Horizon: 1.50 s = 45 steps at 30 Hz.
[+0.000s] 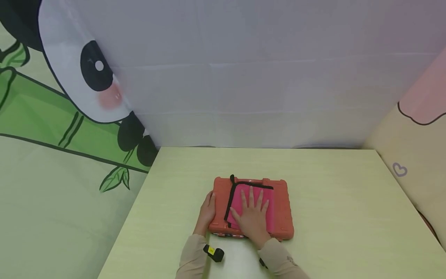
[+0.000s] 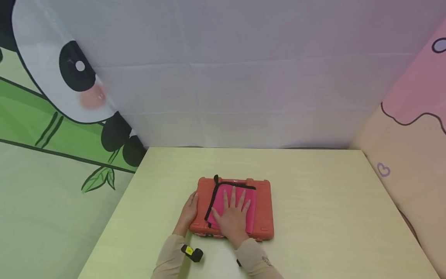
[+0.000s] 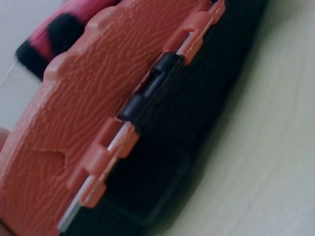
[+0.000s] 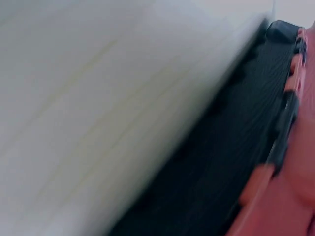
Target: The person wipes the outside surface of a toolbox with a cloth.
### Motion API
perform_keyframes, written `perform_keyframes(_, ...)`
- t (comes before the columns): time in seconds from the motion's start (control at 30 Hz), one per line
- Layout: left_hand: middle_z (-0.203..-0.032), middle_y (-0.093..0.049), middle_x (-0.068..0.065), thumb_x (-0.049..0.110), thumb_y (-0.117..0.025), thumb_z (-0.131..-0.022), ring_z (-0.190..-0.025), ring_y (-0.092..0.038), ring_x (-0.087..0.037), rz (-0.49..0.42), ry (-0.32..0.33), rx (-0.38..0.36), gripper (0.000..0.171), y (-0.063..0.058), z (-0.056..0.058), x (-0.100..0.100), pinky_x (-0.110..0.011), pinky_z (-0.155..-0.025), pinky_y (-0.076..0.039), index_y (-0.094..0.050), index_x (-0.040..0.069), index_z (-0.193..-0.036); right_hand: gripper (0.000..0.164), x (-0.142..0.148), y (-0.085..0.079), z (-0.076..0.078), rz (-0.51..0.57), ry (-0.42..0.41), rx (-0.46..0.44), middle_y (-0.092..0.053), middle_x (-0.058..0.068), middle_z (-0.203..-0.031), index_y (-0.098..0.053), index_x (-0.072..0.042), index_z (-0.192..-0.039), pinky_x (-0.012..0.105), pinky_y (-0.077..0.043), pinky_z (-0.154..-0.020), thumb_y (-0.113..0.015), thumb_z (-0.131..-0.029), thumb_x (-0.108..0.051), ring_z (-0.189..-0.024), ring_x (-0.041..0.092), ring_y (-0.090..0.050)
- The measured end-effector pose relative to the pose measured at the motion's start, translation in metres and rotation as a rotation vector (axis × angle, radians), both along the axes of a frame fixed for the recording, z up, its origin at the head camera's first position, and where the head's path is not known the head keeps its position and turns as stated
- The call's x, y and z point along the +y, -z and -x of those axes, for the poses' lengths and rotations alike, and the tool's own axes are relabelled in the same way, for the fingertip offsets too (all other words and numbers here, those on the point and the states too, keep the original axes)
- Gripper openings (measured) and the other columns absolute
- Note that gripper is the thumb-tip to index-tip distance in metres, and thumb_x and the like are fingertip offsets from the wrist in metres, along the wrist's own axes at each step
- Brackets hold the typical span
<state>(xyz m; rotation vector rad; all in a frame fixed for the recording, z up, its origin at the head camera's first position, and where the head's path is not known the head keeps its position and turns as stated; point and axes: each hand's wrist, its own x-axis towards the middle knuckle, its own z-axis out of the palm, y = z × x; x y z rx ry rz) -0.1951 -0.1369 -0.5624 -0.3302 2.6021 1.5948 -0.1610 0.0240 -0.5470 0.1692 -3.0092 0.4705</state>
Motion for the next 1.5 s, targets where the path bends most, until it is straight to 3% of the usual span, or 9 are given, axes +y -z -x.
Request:
perform_keyframes(0.37,-0.142,-0.036,-0.024,0.044,-0.026,-0.099,-0.131,-0.032,-0.043,0.005,0.073,0.005,0.059,0.002,-0.004,-0.008,-0.058,-0.104,-0.029,-0.030,0.004,-0.142,0.072,-0.035,-0.007,-0.004,0.028,-0.029,-0.077,-0.009,0.011,-0.155,-0.022,-0.020,-0.147,0.067,-0.006,-0.106,-0.036,-0.090,-0.060,-0.139,0.047,0.001)
perform_keyframes(0.57,-0.144,-0.034,-0.022,0.051,-0.027,-0.097,-0.132,-0.030,-0.043,-0.077,0.097,-0.049,0.065,0.000,-0.004,-0.016,-0.058,-0.103,-0.030,-0.025,0.007,-0.145,0.070,-0.050,-0.011,0.000,0.019,-0.034,-0.123,-0.007,0.009,-0.156,-0.018,-0.022,-0.148,0.066,-0.005,-0.106,-0.031,-0.091,-0.061,-0.139,0.045,0.003)
perform_keyframes(0.7,-0.138,-0.042,-0.023,0.050,-0.026,-0.098,-0.125,-0.042,-0.040,-0.140,0.124,-0.026,0.064,-0.001,-0.006,-0.024,-0.049,-0.096,-0.042,-0.023,0.007,-0.145,0.068,-0.061,-0.017,0.004,0.029,-0.045,-0.145,-0.007,0.009,-0.156,-0.018,-0.021,-0.148,0.065,-0.005,-0.107,-0.030,-0.093,-0.058,-0.140,0.044,0.004)
perform_keyframes(0.8,-0.137,-0.044,-0.023,0.048,-0.026,-0.098,-0.124,-0.044,-0.040,-0.131,0.136,-0.006,0.062,-0.001,-0.006,-0.029,-0.049,-0.095,-0.043,-0.025,0.007,-0.145,0.066,-0.067,-0.018,0.008,0.010,-0.045,-0.145,-0.007,0.008,-0.156,-0.018,-0.021,-0.148,0.065,-0.006,-0.107,-0.029,-0.094,-0.057,-0.140,0.043,0.002)
perform_keyframes(1.0,-0.139,-0.041,-0.025,0.043,-0.025,-0.100,-0.128,-0.037,-0.043,-0.023,0.125,0.025,0.056,0.002,-0.009,-0.033,-0.056,-0.102,-0.033,-0.033,0.005,-0.141,0.064,-0.072,-0.018,0.013,-0.010,-0.042,-0.157,-0.004,0.008,-0.156,-0.017,-0.022,-0.148,0.064,-0.006,-0.108,-0.028,-0.095,-0.055,-0.140,0.043,0.002)
perform_keyframes(1.37,-0.139,-0.042,-0.024,0.036,-0.027,-0.101,-0.129,-0.036,-0.042,-0.011,0.118,0.033,0.050,0.005,-0.017,-0.034,-0.056,-0.103,-0.030,-0.036,0.006,-0.139,0.064,-0.075,-0.015,0.026,-0.078,-0.004,-0.180,-0.003,0.007,-0.156,-0.014,-0.024,-0.149,0.063,-0.006,-0.108,-0.027,-0.095,-0.056,-0.140,0.043,0.003)
perform_keyframes(1.5,-0.139,-0.041,-0.024,0.037,-0.026,-0.101,-0.129,-0.036,-0.042,0.017,0.120,0.029,0.051,0.004,-0.020,-0.038,-0.056,-0.103,-0.030,-0.036,0.005,-0.139,0.064,-0.079,-0.014,0.024,-0.046,0.001,-0.185,-0.003,0.007,-0.156,-0.014,-0.024,-0.149,0.063,-0.005,-0.108,-0.027,-0.094,-0.056,-0.140,0.043,0.004)
